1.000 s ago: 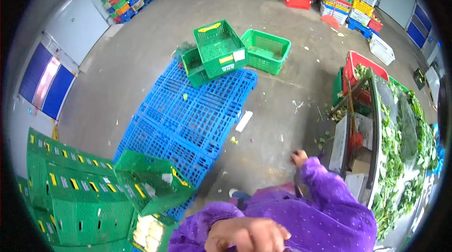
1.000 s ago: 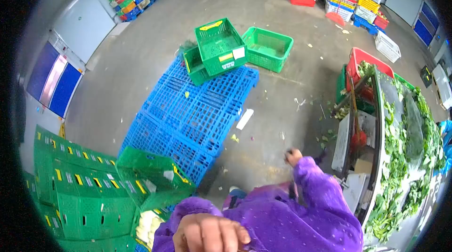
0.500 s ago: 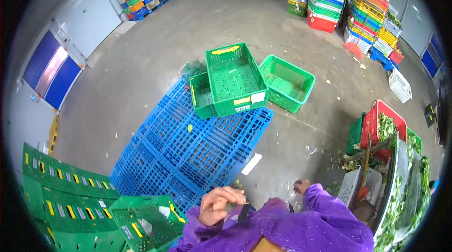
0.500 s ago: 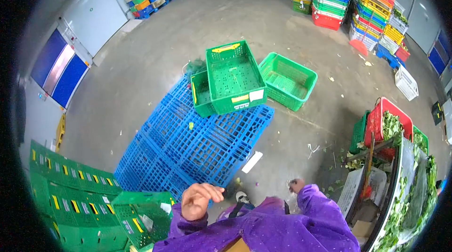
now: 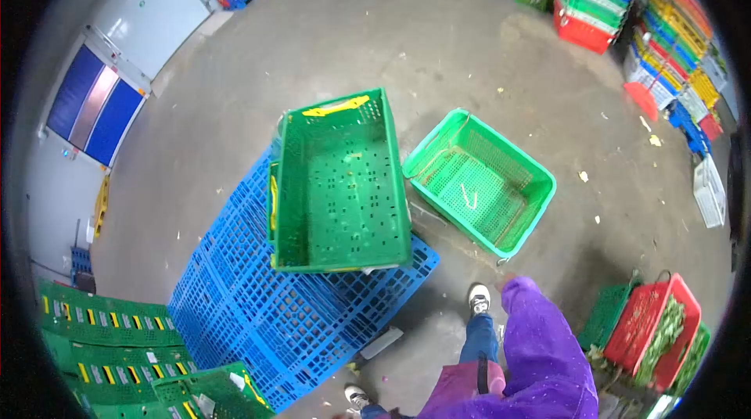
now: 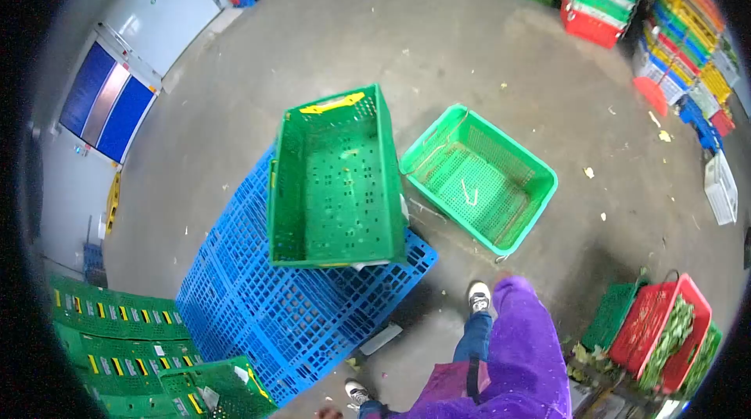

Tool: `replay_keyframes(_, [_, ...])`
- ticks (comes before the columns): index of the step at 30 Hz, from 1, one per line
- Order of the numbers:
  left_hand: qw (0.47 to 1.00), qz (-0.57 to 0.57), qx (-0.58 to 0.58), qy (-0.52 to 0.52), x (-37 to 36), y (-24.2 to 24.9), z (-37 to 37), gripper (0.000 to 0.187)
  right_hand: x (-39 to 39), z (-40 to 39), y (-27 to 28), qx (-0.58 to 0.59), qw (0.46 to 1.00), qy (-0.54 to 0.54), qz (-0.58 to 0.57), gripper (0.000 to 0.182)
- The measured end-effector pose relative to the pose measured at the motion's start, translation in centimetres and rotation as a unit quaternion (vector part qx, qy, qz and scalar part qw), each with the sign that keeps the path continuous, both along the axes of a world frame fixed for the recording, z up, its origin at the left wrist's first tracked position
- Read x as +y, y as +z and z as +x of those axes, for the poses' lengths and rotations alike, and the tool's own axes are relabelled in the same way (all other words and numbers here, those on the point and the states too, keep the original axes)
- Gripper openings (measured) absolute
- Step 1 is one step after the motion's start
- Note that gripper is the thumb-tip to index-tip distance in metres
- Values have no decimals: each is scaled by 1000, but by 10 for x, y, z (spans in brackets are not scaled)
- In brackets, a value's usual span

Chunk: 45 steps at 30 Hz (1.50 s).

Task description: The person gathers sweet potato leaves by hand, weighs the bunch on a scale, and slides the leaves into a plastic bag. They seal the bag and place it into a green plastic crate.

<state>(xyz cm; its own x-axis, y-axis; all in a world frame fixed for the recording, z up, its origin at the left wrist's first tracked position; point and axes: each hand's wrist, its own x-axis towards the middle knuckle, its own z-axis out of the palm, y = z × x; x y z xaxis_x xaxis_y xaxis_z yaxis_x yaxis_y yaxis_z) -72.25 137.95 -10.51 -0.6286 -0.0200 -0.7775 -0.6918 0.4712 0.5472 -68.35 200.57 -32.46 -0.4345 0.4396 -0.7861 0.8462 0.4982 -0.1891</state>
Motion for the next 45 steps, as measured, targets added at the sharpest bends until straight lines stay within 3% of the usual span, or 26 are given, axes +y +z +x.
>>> replay_keyframes(2, [996, -59, -54, 51, 66, -4, 0, 47, 40, -39, -51, 118, 984, -86, 103, 68])
replay_keyframes(4, [991, -85, -84, 64, 119, -2, -18, 47, 68, -88, -43, 79, 989, -44, 119, 73])
replay_keyframes(10, [985, -118, -107, 61, 195, -9, -59, 45, 61, -132, -113, 133, 980, 18, 146, 67])
replay_keyframes(13, [984, -124, -108, 62, 210, -15, -72, 44, 67, -152, -110, 69, 996, -34, 38, 61])
replay_keyframes(16, [985, -118, -106, 70, 214, -19, -78, 43, 75, -144, -138, 86, 995, 28, 33, 54])
replay_keyframes(19, [987, -97, -96, 80, 212, -16, -80, 42, 110, -146, -86, 31, 999, -4, -18, 51])
replay_keyframes(25, [994, -30, -41, 100, 199, -4, -78, 40, 246, -86, -2, 151, 986, 32, 64, 46])
replay_keyframes(27, [992, -8, -23, 121, 187, 1, -69, 40, 288, -83, 47, 130, 983, 69, 111, 48])
replay_keyframes(29, [989, 13, -6, 148, 170, 2, -53, 39, 285, -87, 120, 73, 991, 89, 69, 52])
replay_keyframes(32, [976, 48, 4, 214, 136, -1, -2, 39, 215, -84, 266, -4, 983, 163, 85, 57])
replay_keyframes(34, [960, 77, 8, 270, 101, -15, 51, 38, 158, -71, 325, -32, 959, 261, 110, 53])
replay_keyframes(37, [913, 136, 31, 383, 22, -57, 170, 37, 60, -35, 352, 6, 922, 379, 79, 52])
replay_keyframes(38, [877, 160, 35, 451, 2, -79, 262, 37, -9, -42, 355, 14, 890, 450, 68, 52])
replay_keyframes(41, [794, 220, 148, 548, -47, -137, 383, 36, -162, -40, 335, 53, 822, 568, -3, 51])
replay_keyframes(42, [822, 125, 185, 524, -58, -71, 371, 18, -210, -37, 331, 51, 794, 606, -22, 51])
replay_keyframes(43, [841, 21, 211, 499, -69, 4, 355, 16, -258, -33, 326, 46, 770, 634, -42, 51])
replay_keyframes(44, [829, 92, 188, 518, -96, 21, 365, 21, -300, -29, 321, 39, 747, 661, -59, 51])
replay_keyframes(45, [816, 8, 164, 555, -112, 15, 373, 31, -341, -26, 316, 36, 729, 680, -75, 50])
